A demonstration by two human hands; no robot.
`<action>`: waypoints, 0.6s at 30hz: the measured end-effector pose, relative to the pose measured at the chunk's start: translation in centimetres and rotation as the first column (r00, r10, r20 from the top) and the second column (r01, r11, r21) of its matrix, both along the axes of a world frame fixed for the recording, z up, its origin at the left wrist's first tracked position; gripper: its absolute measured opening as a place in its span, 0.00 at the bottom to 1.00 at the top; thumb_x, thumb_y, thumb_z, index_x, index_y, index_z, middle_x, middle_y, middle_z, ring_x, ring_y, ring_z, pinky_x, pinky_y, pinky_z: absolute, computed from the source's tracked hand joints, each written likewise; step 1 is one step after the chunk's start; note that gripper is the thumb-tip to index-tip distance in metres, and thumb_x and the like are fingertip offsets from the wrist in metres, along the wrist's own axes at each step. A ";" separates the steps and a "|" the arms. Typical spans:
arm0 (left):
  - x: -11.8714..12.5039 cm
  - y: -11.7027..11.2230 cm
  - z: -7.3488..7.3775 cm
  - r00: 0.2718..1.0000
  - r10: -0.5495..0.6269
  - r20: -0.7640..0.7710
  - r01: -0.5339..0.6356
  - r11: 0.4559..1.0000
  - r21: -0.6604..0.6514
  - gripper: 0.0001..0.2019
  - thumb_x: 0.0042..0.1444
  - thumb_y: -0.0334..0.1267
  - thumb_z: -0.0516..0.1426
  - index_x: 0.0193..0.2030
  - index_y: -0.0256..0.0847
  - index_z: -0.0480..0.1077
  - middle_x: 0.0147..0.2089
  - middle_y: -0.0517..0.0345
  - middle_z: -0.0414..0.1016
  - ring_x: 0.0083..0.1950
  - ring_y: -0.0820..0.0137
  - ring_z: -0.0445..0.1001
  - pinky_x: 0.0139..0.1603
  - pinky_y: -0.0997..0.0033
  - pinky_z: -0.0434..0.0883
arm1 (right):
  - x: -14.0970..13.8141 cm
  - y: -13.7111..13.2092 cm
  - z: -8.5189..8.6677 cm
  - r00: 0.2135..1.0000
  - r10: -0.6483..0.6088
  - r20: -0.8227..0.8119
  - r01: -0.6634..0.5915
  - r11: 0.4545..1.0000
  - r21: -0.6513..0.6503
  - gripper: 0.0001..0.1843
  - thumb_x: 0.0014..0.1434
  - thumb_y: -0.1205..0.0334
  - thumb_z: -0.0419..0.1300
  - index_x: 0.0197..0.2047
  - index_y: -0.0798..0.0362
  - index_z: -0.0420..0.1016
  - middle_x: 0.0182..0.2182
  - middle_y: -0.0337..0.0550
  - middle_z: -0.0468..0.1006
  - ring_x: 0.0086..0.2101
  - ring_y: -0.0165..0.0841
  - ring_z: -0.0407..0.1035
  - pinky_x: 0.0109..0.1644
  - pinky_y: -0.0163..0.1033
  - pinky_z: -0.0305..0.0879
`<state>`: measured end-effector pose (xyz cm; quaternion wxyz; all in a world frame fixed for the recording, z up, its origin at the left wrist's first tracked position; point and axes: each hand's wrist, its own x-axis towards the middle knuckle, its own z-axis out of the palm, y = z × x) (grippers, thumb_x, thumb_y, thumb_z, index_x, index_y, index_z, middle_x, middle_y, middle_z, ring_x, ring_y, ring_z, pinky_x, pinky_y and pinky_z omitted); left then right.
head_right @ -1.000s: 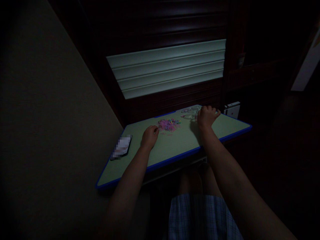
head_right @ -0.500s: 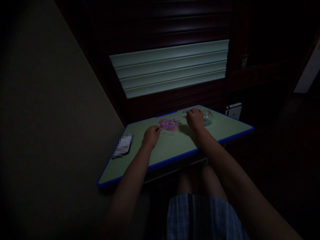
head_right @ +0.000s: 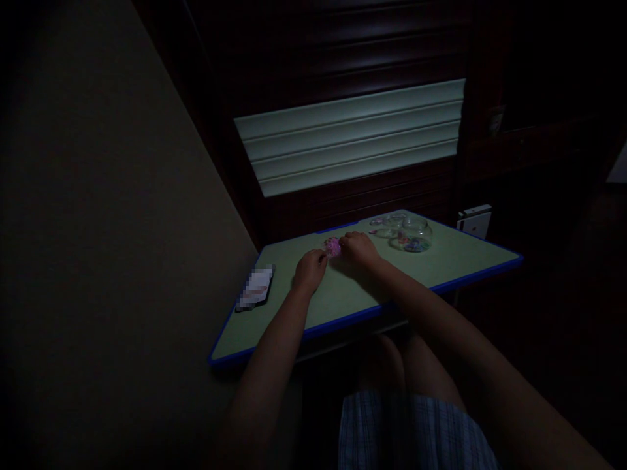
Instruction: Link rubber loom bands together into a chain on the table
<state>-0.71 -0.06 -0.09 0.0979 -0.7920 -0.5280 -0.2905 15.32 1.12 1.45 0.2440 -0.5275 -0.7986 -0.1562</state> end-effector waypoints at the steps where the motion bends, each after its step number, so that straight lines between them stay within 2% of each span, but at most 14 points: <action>1: 0.0 0.0 0.0 1.000 0.000 -0.002 0.000 1.000 0.003 0.10 0.56 0.36 0.47 0.39 0.40 0.68 0.40 0.52 0.70 0.41 0.69 0.67 0.42 0.72 0.63 | -0.4 0.2 -0.1 1.000 -0.004 -0.029 0.004 1.000 -0.011 0.12 0.54 0.65 0.49 0.36 0.55 0.73 0.34 0.48 0.72 0.36 0.34 0.64 0.37 0.34 0.53; 6: 0.0 -0.2 0.1 1.000 0.003 -0.010 -0.003 1.000 -0.008 0.10 0.56 0.36 0.47 0.38 0.41 0.68 0.40 0.52 0.71 0.42 0.69 0.67 0.42 0.72 0.62 | -1.2 0.4 -1.2 0.991 -0.097 -0.091 0.095 0.995 -0.033 0.13 0.55 0.63 0.48 0.37 0.54 0.72 0.35 0.48 0.72 0.35 0.33 0.65 0.34 0.34 0.54; 12: -0.1 -0.2 0.3 1.000 -0.004 -0.003 0.004 1.000 0.000 0.10 0.56 0.35 0.47 0.40 0.40 0.68 0.40 0.51 0.70 0.43 0.69 0.66 0.44 0.71 0.62 | -0.6 -0.2 -2.0 0.994 -0.076 -0.076 0.073 0.996 -0.044 0.13 0.55 0.62 0.48 0.36 0.53 0.73 0.35 0.48 0.73 0.36 0.34 0.66 0.35 0.34 0.55; 18: -0.2 0.0 0.2 1.000 0.002 -0.023 -0.002 1.000 -0.010 0.11 0.56 0.35 0.47 0.41 0.40 0.68 0.40 0.52 0.70 0.42 0.70 0.67 0.42 0.73 0.62 | -0.8 -0.5 -1.6 0.993 -0.051 -0.107 0.047 0.998 -0.032 0.14 0.55 0.61 0.49 0.42 0.54 0.72 0.39 0.48 0.72 0.40 0.34 0.64 0.40 0.34 0.56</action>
